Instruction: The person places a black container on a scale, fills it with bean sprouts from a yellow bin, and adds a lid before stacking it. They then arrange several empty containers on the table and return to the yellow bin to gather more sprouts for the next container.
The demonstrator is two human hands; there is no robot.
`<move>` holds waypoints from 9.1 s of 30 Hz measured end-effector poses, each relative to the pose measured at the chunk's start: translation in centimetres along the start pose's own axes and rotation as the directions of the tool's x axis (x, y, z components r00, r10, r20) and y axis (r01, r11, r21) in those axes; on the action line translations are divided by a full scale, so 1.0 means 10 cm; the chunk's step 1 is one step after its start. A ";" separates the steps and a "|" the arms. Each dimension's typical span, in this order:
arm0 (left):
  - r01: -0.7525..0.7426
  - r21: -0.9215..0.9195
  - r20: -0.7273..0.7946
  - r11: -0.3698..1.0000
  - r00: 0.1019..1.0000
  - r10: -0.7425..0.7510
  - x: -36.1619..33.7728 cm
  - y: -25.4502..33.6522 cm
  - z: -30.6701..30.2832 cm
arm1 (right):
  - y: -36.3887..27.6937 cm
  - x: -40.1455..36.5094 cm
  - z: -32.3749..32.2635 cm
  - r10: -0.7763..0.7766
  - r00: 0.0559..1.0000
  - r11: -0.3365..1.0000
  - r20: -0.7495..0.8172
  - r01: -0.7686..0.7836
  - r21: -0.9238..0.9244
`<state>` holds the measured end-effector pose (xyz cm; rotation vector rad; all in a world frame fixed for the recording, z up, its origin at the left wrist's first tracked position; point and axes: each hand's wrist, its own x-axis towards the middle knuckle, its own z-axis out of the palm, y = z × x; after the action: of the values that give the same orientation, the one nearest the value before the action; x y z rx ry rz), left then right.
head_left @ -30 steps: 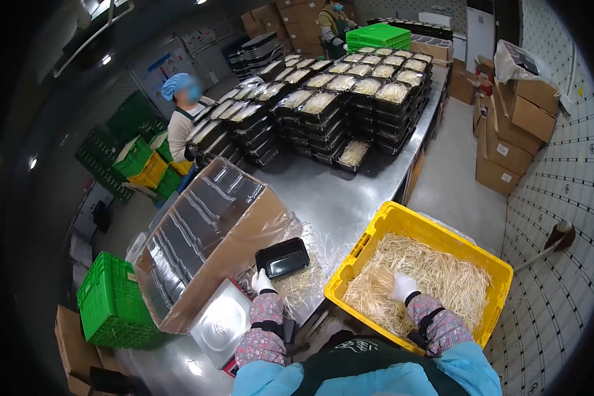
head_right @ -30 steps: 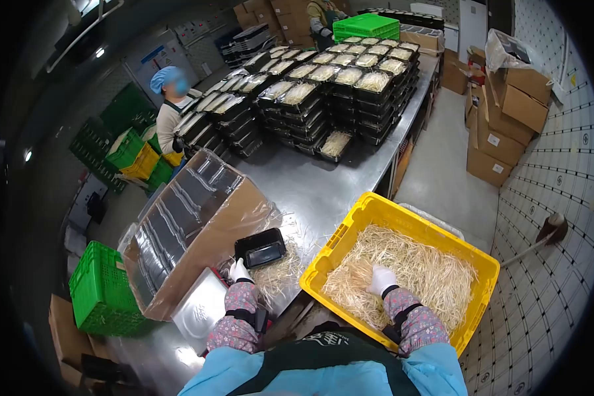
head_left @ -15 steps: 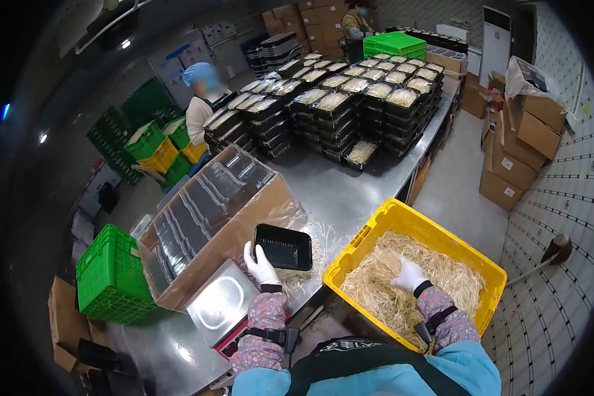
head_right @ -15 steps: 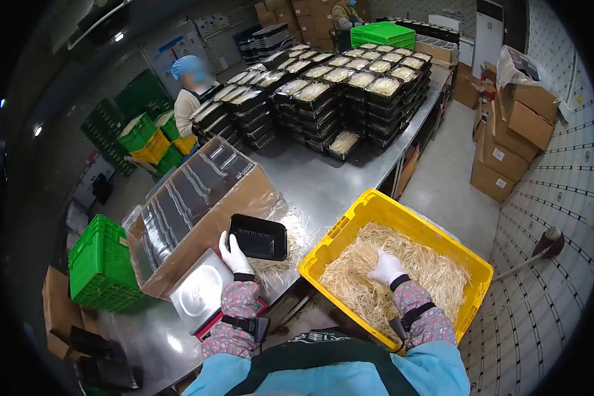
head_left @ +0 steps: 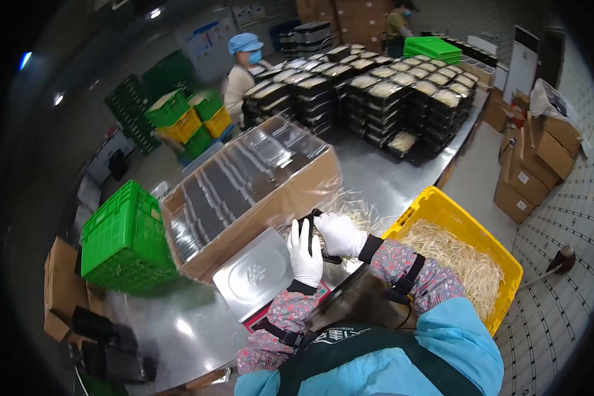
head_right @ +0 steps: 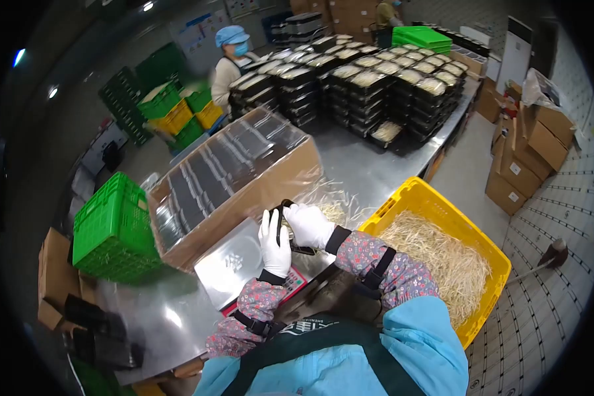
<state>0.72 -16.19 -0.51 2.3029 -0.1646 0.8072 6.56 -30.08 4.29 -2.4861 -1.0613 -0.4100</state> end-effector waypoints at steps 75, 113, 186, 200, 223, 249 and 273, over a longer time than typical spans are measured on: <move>0.389 -0.683 0.023 0.618 0.857 -0.515 -0.53 -1.86 -1.59 | 0.36 1.06 0.67 -0.084 0.983 0.657 0.162 -0.068 0.751; -0.061 0.579 0.231 0.813 0.969 -0.092 -0.24 -1.51 -1.12 | 0.95 0.54 1.19 0.185 0.885 0.676 0.428 -0.431 0.598; 0.223 -0.867 -0.289 0.446 0.504 -0.814 -0.29 -1.23 -1.94 | 0.19 0.70 1.23 -0.126 0.960 0.769 0.250 -0.065 0.636; 0.153 -0.879 -0.322 0.452 0.509 -0.798 -0.40 -1.18 -2.12 | -0.50 1.02 1.25 -0.278 0.929 0.825 0.244 0.101 0.556; 0.591 -0.435 -0.154 0.679 0.694 -0.703 -0.76 -2.48 -1.17 | -0.20 1.05 2.14 0.187 0.943 0.761 0.276 -0.317 0.566; 0.676 -0.714 0.343 0.183 0.565 -0.750 -0.43 -1.05 -1.14 | 0.28 0.16 0.96 0.103 0.805 0.185 0.585 -0.593 0.783; 0.780 -0.540 0.352 0.318 0.552 -0.756 0.29 -1.05 -0.28 | 5.42 0.07 0.44 0.980 -0.186 -0.118 0.074 -0.237 0.964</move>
<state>5.03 -6.09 -3.14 1.4050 0.5628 0.1181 47.43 -61.67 -12.71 -1.1497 0.8846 -0.4196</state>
